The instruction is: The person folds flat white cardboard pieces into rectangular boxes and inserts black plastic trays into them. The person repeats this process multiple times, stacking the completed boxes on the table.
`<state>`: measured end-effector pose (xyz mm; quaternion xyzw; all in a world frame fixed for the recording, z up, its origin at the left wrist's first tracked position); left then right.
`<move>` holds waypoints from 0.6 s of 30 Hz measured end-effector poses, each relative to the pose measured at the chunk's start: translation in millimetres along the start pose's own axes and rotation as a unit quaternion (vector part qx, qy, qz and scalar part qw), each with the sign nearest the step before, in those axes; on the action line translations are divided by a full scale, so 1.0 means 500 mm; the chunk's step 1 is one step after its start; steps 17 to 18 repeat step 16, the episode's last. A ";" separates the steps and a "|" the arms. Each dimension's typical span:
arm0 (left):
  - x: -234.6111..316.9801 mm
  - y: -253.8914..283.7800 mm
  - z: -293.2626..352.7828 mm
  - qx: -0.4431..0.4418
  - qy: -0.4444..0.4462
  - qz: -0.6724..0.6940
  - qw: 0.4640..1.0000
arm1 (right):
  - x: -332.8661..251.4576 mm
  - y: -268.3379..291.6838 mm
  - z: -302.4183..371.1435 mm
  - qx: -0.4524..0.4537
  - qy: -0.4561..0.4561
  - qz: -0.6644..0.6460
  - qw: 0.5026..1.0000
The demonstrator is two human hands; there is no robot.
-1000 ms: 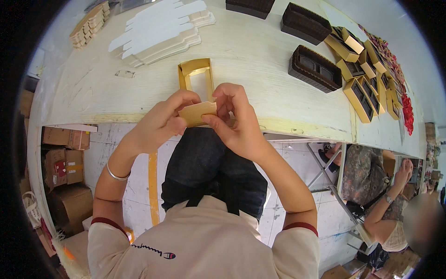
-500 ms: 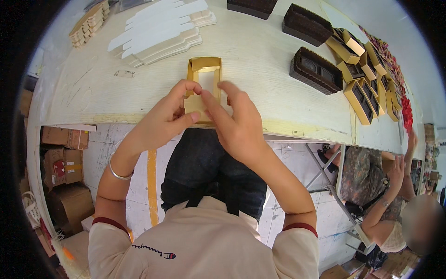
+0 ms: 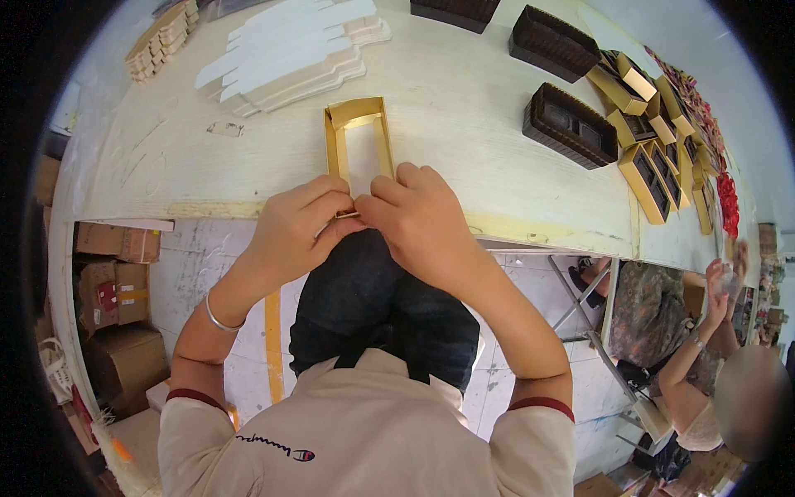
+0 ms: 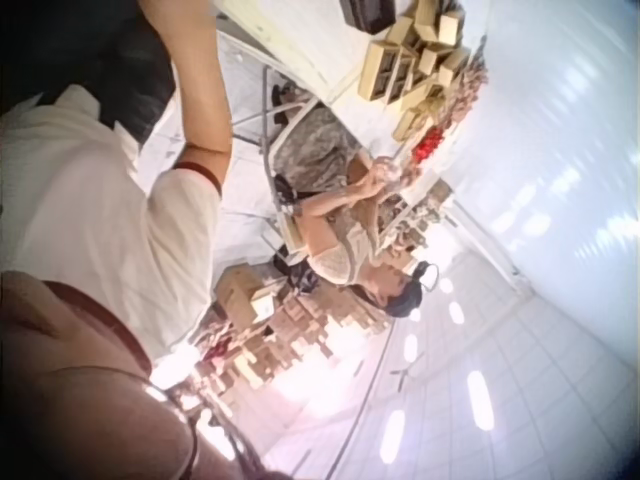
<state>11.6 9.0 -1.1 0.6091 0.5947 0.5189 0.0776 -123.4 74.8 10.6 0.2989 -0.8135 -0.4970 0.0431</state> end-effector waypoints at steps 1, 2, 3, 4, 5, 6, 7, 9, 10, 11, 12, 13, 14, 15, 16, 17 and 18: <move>-0.002 -0.003 -0.002 -0.029 0.007 -0.006 1.000 | 0.005 0.002 -0.005 -0.026 -0.003 -0.017 1.000; -0.002 -0.003 -0.006 -0.059 0.013 -0.012 0.998 | 0.012 0.004 -0.009 -0.051 -0.007 -0.035 0.998; -0.001 -0.002 -0.012 -0.086 0.020 -0.020 0.996 | 0.015 0.005 -0.012 -0.076 -0.009 -0.051 0.996; -0.002 0.006 -0.021 -0.109 0.022 -0.005 0.994 | 0.014 0.007 -0.014 -0.086 -0.012 -0.047 0.995; -0.005 0.019 -0.033 -0.132 0.024 0.009 0.991 | 0.013 0.008 -0.015 -0.095 -0.015 -0.043 0.994; -0.007 0.030 -0.047 -0.153 0.025 0.023 0.988 | 0.011 0.010 -0.016 -0.104 -0.018 -0.037 0.994; -0.010 0.047 -0.070 -0.058 0.008 -0.006 0.998 | 0.009 0.011 -0.015 -0.097 -0.018 -0.032 0.995; -0.020 0.077 -0.114 0.133 -0.026 -0.064 0.989 | 0.003 0.010 -0.015 -0.083 -0.017 -0.024 0.996; -0.040 0.074 -0.135 0.088 -0.008 -0.122 0.989 | 0.000 0.011 -0.016 -0.086 -0.017 -0.017 0.996; -0.066 0.074 -0.150 0.043 0.011 -0.180 0.983 | -0.005 0.011 -0.018 -0.088 -0.017 -0.010 0.996; -0.071 0.068 -0.166 -0.003 0.026 -0.232 0.972 | -0.004 0.011 -0.015 -0.092 -0.022 0.001 0.996; -0.074 0.058 -0.177 -0.056 0.074 -0.267 0.959 | -0.002 0.009 -0.012 -0.094 -0.030 0.006 0.995; -0.074 0.052 -0.189 -0.109 0.122 -0.301 0.939 | 0.000 0.006 -0.008 -0.096 -0.039 0.010 0.995; -0.069 0.048 -0.199 -0.164 0.166 -0.334 0.913 | 0.000 0.003 -0.003 -0.097 -0.051 0.012 0.994; -0.063 0.051 -0.205 -0.179 0.173 -0.350 0.903 | -0.003 0.005 -0.004 -0.082 -0.054 0.009 0.995; -0.063 0.051 -0.205 -0.179 0.173 -0.350 0.903 | -0.003 0.005 -0.004 -0.082 -0.054 0.009 0.995; -0.063 0.051 -0.205 -0.179 0.173 -0.350 0.903 | -0.003 0.005 -0.004 -0.082 -0.054 0.009 0.995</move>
Point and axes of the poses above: each hand's wrist, its own z-axis away from the middle knuckle, its own y-axis out of the back of the hand, x = y × z, the point moved 4 cm from there along -z, towards the middle knuckle, and after that the axes turned 7 degrees about y, right-handed, at the moved point
